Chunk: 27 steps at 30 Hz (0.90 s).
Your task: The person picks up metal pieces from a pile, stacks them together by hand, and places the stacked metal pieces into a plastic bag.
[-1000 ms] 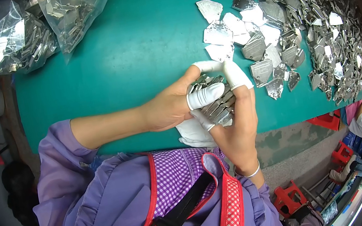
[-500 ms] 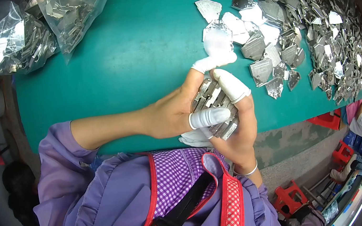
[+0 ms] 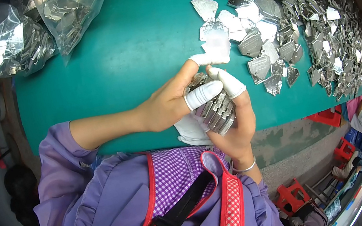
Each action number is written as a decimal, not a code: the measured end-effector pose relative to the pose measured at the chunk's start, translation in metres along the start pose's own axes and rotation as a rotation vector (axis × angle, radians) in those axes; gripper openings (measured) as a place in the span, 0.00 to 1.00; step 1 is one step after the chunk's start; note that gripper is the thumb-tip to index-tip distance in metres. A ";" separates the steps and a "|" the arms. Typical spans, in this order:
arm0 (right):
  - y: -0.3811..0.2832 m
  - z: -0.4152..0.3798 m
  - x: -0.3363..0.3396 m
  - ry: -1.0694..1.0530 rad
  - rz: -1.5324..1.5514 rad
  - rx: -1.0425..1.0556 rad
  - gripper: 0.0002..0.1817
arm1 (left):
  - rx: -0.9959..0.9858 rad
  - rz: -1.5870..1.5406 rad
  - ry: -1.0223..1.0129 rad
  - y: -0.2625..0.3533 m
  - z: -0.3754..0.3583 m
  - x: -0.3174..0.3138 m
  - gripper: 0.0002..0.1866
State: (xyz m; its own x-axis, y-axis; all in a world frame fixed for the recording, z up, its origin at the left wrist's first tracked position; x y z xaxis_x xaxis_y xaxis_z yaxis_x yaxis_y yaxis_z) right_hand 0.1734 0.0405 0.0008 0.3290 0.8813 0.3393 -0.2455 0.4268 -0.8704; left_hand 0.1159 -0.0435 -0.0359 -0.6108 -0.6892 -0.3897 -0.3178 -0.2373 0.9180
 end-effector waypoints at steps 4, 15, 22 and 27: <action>0.001 0.004 0.001 0.046 0.074 -0.049 0.40 | -0.046 0.088 0.002 0.007 -0.001 0.001 0.29; 0.004 0.004 0.006 0.057 -0.034 -0.118 0.38 | -0.008 -0.112 -0.012 -0.002 0.000 -0.002 0.25; -0.001 0.001 0.001 0.054 -0.132 -0.008 0.37 | -0.091 0.112 0.046 0.008 -0.001 0.003 0.22; -0.001 -0.001 -0.002 0.115 -0.108 0.040 0.36 | -0.135 0.112 0.106 0.007 -0.002 0.007 0.23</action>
Point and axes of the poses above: each hand's wrist, its own z-axis towards the middle knuckle, its own x-axis out of the back of the hand, y = z × x, the point moved 8 cm from there along z, towards the middle knuckle, and after that the axes turned 7 degrees about y, right-handed, at the moved point
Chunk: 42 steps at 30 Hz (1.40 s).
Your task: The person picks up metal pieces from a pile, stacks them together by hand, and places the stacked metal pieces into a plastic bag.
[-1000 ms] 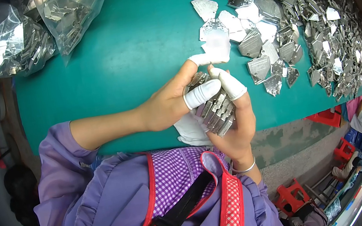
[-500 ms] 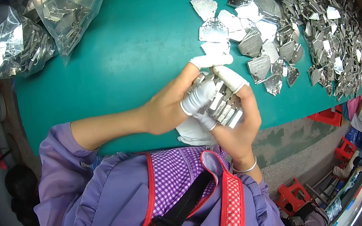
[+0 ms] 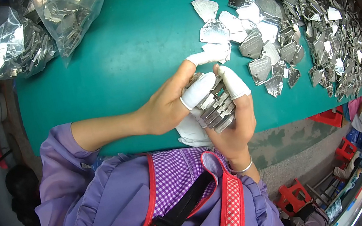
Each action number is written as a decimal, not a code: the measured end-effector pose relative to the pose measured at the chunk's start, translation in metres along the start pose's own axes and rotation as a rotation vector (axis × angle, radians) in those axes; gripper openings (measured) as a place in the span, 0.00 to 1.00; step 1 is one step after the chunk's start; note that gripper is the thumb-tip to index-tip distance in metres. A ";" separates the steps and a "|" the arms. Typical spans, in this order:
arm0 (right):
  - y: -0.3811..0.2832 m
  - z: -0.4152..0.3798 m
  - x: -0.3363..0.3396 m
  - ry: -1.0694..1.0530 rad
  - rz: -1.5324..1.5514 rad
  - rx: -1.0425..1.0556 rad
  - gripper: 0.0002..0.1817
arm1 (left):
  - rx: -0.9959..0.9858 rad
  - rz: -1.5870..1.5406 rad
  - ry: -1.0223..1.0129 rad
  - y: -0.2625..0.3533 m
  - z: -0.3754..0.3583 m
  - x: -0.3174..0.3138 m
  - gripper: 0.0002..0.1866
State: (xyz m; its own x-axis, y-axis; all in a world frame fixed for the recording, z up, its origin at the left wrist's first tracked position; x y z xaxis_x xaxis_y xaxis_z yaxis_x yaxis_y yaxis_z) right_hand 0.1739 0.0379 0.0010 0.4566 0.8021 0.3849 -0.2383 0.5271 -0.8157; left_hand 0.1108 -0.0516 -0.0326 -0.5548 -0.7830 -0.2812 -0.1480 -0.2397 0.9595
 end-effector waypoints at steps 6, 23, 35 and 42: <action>-0.002 0.002 -0.001 -0.001 -0.096 -0.013 0.37 | -0.217 0.173 0.060 0.015 -0.003 -0.001 0.21; 0.001 0.005 -0.003 -0.036 0.028 -0.082 0.38 | -0.120 0.126 -0.078 0.005 -0.001 -0.006 0.31; 0.002 -0.005 -0.003 -0.036 -0.039 -0.059 0.36 | 0.023 0.010 -0.149 0.002 -0.001 -0.009 0.31; 0.000 0.001 -0.001 0.001 0.083 -0.093 0.38 | 0.183 -0.097 -0.148 -0.014 0.003 -0.009 0.37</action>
Point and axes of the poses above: each hand's wrist, its own z-axis towards the middle knuckle, its own x-axis out of the back of the hand, y = z × x, the point moved 8 cm from there along z, towards the middle knuckle, and after that the axes turned 7 degrees about y, right-handed, at the moved point
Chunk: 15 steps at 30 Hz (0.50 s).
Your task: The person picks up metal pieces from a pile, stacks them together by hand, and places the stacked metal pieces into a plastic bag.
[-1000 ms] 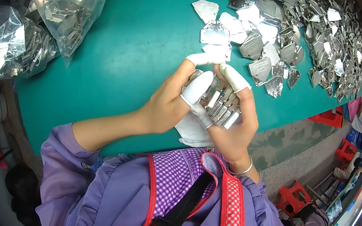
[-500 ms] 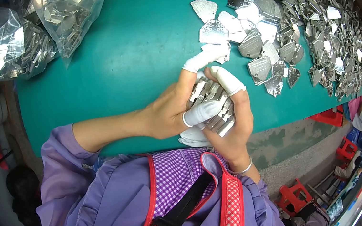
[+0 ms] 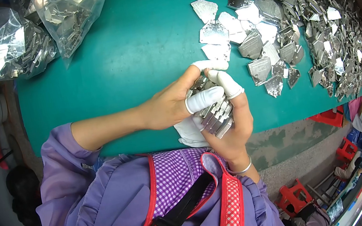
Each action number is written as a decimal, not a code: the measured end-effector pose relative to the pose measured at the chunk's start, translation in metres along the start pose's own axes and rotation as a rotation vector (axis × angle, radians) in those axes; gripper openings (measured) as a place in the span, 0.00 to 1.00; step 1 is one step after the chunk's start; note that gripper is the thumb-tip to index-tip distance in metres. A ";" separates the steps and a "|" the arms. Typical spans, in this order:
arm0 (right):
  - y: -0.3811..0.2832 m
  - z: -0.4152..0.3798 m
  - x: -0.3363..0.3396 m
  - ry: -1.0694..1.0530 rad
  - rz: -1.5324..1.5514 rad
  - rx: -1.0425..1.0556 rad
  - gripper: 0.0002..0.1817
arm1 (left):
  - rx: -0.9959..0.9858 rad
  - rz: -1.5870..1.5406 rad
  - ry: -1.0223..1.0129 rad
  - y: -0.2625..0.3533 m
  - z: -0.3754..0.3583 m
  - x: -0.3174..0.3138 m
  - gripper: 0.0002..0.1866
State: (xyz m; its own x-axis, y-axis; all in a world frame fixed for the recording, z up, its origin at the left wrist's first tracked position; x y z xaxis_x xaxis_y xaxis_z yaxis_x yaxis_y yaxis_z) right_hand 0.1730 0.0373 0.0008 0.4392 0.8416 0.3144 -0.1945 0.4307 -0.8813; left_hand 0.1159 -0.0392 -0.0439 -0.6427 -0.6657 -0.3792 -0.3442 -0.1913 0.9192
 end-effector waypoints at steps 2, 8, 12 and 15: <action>0.000 0.001 0.002 -0.008 0.017 -0.013 0.38 | 0.034 0.016 -0.055 -0.001 -0.002 -0.003 0.40; 0.001 0.002 0.004 -0.068 -0.023 -0.024 0.38 | -0.182 0.157 -0.052 0.010 -0.004 -0.004 0.49; -0.009 0.003 0.001 -0.047 -0.111 0.090 0.36 | -0.036 0.082 -0.063 0.009 -0.006 -0.006 0.49; -0.007 0.003 0.000 -0.084 -0.084 0.077 0.37 | -0.208 0.083 0.006 0.012 -0.007 -0.005 0.46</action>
Point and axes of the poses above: each hand's wrist, its own z-axis towards the middle knuckle, its own x-axis out of the back of the hand, y = z × x, the point moved 8 cm from there along z, towards the middle knuckle, and after that the axes turned 7 degrees about y, right-handed, at the moved point
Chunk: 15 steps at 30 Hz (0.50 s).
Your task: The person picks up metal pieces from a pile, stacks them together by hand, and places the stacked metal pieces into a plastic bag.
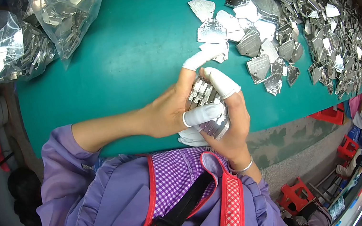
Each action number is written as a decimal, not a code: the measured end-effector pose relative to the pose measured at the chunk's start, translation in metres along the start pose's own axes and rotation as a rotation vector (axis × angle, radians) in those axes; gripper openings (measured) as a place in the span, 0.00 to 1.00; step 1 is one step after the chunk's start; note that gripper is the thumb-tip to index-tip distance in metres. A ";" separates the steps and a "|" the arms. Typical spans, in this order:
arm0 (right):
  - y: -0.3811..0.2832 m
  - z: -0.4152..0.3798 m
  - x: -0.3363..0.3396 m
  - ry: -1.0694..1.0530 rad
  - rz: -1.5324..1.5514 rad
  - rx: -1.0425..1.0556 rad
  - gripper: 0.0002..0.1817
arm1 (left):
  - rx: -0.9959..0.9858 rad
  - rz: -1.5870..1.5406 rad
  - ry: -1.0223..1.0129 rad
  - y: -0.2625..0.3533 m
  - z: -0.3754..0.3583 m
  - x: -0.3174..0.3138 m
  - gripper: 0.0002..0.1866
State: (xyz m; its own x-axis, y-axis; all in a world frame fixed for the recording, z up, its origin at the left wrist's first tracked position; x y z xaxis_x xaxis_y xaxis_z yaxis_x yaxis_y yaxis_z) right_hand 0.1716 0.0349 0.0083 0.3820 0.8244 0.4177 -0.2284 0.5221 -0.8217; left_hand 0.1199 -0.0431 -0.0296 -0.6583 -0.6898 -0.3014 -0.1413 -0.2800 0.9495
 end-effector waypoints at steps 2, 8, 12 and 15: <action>0.001 -0.003 0.001 0.006 -0.011 0.006 0.36 | -0.011 0.023 -0.032 0.002 0.001 0.000 0.43; 0.009 -0.002 0.007 0.032 0.072 -0.036 0.36 | 0.463 -0.342 -0.102 -0.024 -0.003 -0.006 0.37; 0.011 -0.003 0.007 0.048 0.064 -0.037 0.35 | 0.493 -0.267 -0.187 -0.030 -0.005 -0.010 0.35; 0.013 -0.003 0.007 0.037 0.032 -0.043 0.35 | 0.477 -0.275 -0.209 -0.028 -0.005 -0.010 0.34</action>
State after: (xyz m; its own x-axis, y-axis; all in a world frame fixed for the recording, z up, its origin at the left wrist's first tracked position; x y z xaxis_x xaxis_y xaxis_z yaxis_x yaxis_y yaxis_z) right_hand 0.1740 0.0467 -0.0003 0.4080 0.8315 0.3770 -0.2023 0.4850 -0.8508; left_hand 0.1337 -0.0315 -0.0538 -0.6750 -0.4747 -0.5648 -0.6127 -0.0659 0.7876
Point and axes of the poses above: each hand's wrist, its own z-axis towards the middle knuckle, its own x-axis out of the back of the hand, y = z × x, the point moved 8 cm from there along z, towards the middle knuckle, and after that the axes turned 7 degrees about y, right-handed, at the moved point
